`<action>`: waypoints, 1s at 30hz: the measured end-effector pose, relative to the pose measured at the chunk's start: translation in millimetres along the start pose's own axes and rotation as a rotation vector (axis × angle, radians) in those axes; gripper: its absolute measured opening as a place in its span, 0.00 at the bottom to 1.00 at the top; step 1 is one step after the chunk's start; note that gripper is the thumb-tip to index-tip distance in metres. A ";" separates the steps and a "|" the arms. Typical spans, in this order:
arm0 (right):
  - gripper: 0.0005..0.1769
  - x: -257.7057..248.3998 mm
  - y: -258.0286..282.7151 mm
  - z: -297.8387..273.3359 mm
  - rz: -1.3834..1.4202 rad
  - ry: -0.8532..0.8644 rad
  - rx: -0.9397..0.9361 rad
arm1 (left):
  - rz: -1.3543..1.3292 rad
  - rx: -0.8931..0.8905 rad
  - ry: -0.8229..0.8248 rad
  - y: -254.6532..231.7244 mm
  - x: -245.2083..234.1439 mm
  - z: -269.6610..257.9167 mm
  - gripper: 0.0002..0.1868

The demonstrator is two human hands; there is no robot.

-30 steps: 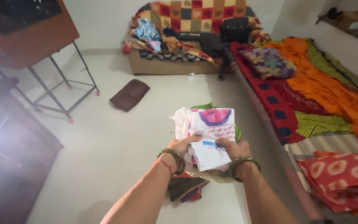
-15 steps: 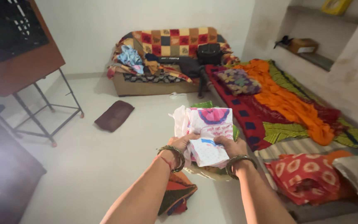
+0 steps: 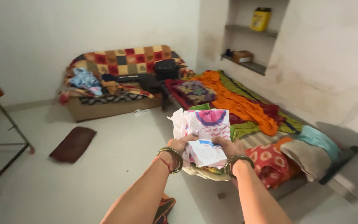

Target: The person picks up folded clothes and fabrics from the floor and places them onto shelves inside a closet, stacking them together.

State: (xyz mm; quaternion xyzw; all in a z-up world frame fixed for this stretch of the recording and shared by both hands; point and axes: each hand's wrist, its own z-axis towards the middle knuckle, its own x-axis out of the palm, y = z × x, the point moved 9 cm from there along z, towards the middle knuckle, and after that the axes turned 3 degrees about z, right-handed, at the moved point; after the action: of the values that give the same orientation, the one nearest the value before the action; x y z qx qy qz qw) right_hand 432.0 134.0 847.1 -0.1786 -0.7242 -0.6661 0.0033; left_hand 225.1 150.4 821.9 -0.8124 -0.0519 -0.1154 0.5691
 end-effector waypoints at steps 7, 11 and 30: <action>0.26 -25.1 5.3 -35.0 -0.064 -0.241 0.007 | 0.085 -0.009 0.165 -3.3 21.1 -5.4 0.24; 0.26 -34.4 6.6 -67.1 -0.124 -0.312 0.026 | 0.129 -0.031 0.223 2.2 26.5 -10.0 0.23; 0.22 -135.1 5.7 -206.8 0.185 -0.562 -0.209 | 0.031 -0.148 0.666 71.8 155.8 -72.1 0.30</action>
State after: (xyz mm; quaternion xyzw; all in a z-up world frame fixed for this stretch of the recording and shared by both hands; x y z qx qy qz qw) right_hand 511.8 -99.8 843.2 -0.4202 -0.6050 -0.6583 -0.1550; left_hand 382.1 50.6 818.3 -0.7699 0.1579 -0.3692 0.4960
